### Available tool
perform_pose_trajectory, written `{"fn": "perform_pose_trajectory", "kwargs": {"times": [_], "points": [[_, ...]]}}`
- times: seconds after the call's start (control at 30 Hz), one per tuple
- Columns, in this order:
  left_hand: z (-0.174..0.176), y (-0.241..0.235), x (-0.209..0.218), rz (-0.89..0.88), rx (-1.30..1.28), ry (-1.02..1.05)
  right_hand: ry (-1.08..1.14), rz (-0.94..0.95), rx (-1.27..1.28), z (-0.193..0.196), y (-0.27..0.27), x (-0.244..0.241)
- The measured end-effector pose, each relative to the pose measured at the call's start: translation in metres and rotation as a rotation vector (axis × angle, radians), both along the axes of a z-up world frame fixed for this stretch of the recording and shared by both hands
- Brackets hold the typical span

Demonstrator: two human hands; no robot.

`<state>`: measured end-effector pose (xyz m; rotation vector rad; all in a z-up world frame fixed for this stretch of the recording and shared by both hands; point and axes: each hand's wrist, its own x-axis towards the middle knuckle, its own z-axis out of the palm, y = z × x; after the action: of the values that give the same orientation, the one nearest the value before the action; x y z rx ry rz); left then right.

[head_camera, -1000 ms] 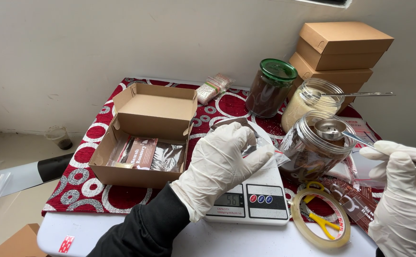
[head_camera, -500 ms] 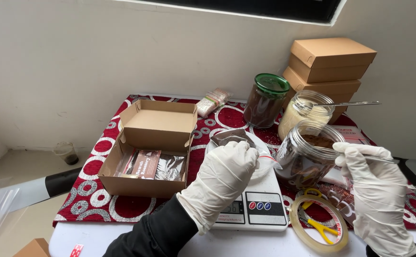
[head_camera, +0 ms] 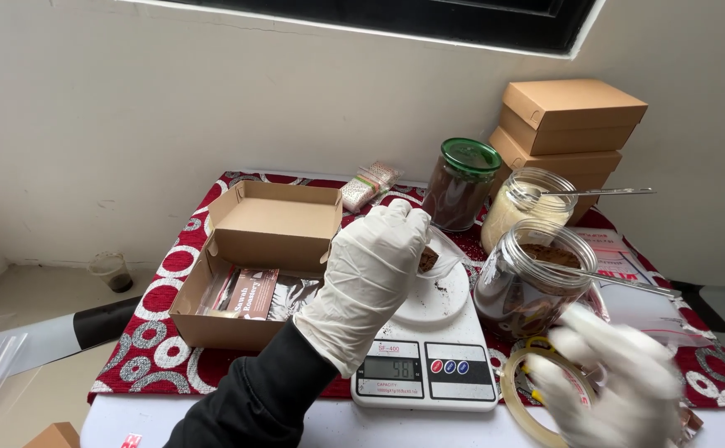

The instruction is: The person scoops a brown powder from a glass jar using a metal spoon and transfers it into small plastic bags placed on a digital scale. They repeat this process to fill multiple bags, sealing each one after reaching the target weight.

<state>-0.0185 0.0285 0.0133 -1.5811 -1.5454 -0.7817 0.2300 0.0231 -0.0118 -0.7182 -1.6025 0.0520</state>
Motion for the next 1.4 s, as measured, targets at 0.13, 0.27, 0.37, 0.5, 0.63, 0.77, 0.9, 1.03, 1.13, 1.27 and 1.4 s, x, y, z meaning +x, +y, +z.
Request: {"fn": "perform_pose_trajectory", "kwargs": {"times": [0.13, 0.27, 0.37, 0.5, 0.63, 0.77, 0.9, 1.03, 1.13, 1.27, 1.4], "points": [[0.009, 0.007, -0.001, -0.091, 0.000, -0.037, -0.529, 0.236, -0.253, 0.040, 0.026, -0.053], [0.011, 0.023, -0.008, -0.139, -0.039, -0.105, -0.417, 0.305, -0.525, 0.052, 0.042, -0.091], [0.021, 0.022, -0.018, -0.250, 0.005, -0.152, -0.184, 0.372, -0.424, 0.055, 0.048, -0.112], [0.038, 0.022, -0.033, -0.272, -0.124, -0.249, -0.127, 0.211, -0.406, 0.069, 0.059, -0.130], [0.061, 0.008, -0.037, -0.501, -0.150, -0.665, -0.091, 0.303, -0.366, 0.095, 0.049, -0.126], [0.123, -0.044, -0.016, -0.747, -0.524, -1.420, -0.154, 0.410, -0.386, 0.110, 0.043, -0.106], [0.106, -0.027, -0.015, -0.909, -0.680, -1.536, 0.034, 0.453, -0.385, 0.113, 0.049, -0.100], [0.081, -0.011, -0.002, -0.972, -0.917, -1.561, 0.126, 0.454, -0.378, 0.123, 0.048, -0.096], [0.073, -0.008, 0.009, -0.960, -0.948, -1.527, 0.218, 0.442, -0.416, 0.128, 0.049, -0.093], [0.062, -0.001, 0.006, -1.117, -0.892, -1.416, 0.233, 0.594, -0.583, 0.141, 0.057, -0.088], [0.072, -0.004, -0.004, -1.077, -0.787, -1.442, -0.002, 0.497, -0.919, 0.156, 0.034, -0.097]]}}
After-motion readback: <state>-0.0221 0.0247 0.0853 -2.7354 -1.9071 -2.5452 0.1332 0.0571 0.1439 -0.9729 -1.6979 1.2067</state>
